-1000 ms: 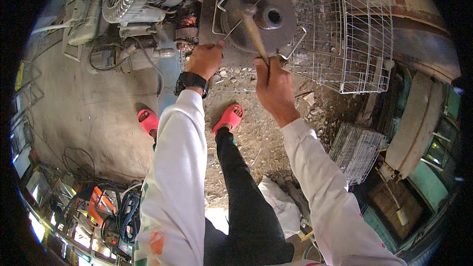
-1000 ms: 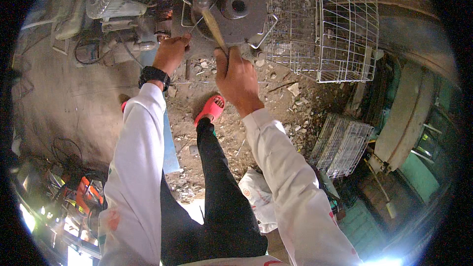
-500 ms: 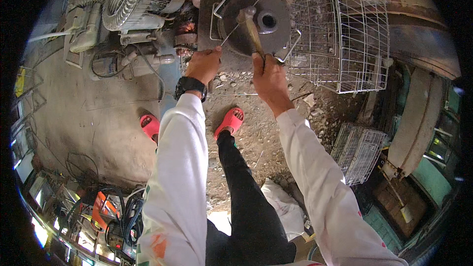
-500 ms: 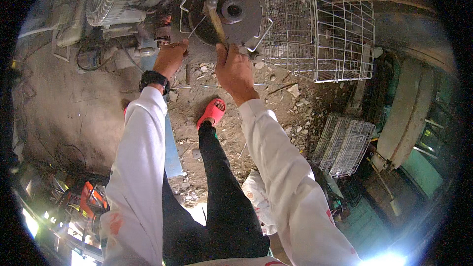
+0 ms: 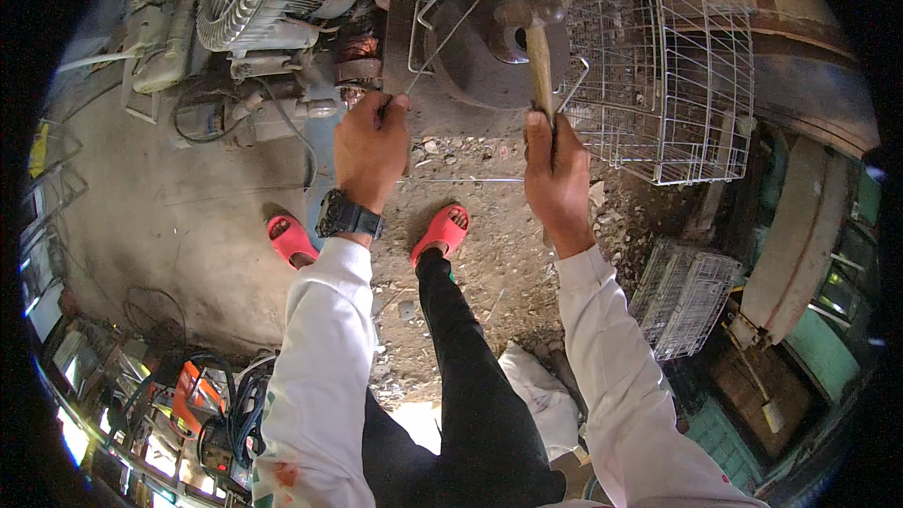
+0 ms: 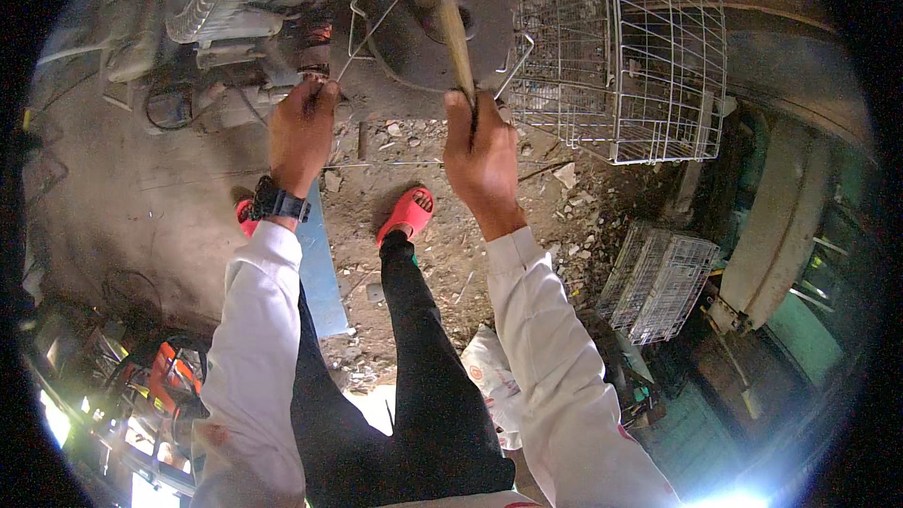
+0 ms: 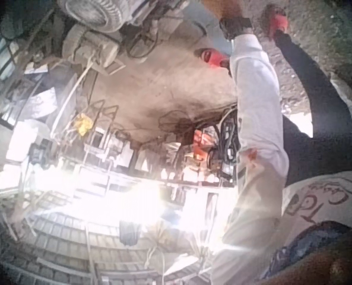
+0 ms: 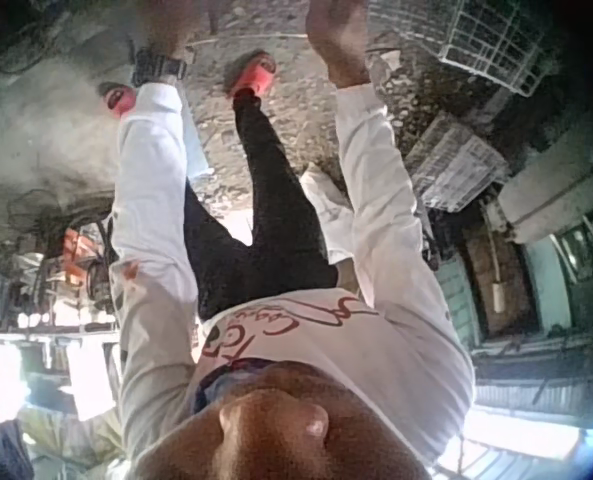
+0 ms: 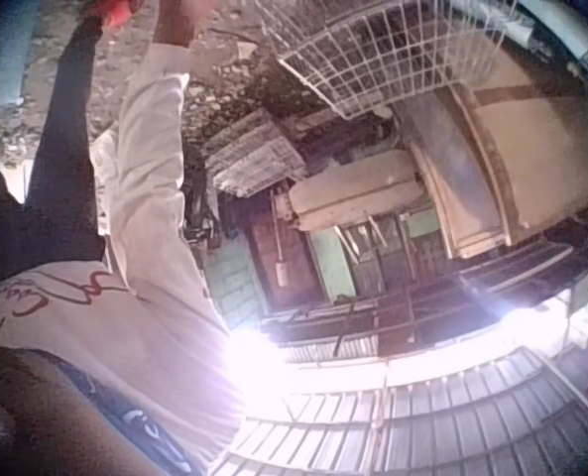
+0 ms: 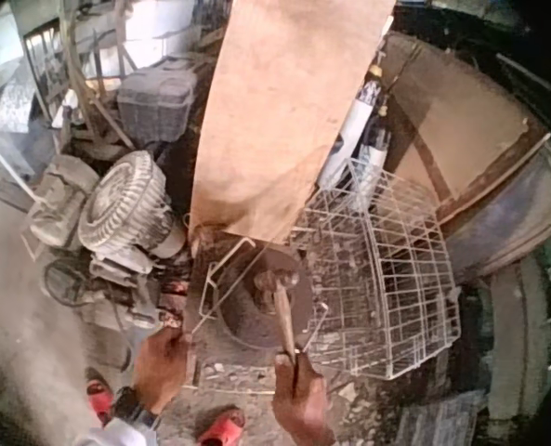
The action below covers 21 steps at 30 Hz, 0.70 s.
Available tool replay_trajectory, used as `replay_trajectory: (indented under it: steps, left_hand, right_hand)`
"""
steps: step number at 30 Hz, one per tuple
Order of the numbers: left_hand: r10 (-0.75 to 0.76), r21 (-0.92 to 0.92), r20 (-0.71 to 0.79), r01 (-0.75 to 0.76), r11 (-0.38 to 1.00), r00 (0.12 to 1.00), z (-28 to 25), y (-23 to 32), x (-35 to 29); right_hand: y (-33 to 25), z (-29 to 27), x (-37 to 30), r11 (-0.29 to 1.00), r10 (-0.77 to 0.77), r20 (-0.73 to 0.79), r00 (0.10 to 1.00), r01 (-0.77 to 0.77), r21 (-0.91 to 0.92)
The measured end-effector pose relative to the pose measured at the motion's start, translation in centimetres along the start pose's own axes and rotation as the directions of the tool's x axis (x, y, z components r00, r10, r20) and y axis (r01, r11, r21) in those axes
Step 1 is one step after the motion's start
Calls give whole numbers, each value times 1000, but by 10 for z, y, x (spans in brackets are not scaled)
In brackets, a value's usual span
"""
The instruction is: The person bends thin metal rods into rectangular shapes using a hammer and an anvil. They repeatedly position the rods, strike them to form corners, and adjust the pieces on the workbench.
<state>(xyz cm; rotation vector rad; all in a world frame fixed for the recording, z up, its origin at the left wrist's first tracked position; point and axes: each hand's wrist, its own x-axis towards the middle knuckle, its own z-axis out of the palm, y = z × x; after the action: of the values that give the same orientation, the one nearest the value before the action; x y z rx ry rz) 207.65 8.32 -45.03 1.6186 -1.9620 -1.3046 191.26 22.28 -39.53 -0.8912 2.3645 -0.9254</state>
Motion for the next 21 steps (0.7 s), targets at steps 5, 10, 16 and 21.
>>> replay_trajectory:
  steps: [5, 10, 16, 21]
  left_hand:
    - [43, 47, 2, -43, 998, 999, -14, 4, -5]
    - [117, 224, -72, -99, 969, 990, -52, 13, -43]
    - [-15, 172, 18, 11, 985, 1000, -141, -3, -87]
    - [-138, 171, 7, 135, 976, 990, -226, 14, -134]
  right_hand:
    - [-3, 3, -9, 999, -50, 13, 999, 50, -18]
    - [2, -1, -20, 995, 22, 25, 999, -24, 92]
    - [5, -14, -27, 965, 145, -13, 989, -139, 224]
    - [-17, -45, -46, 973, 163, 43, 986, -168, 161]
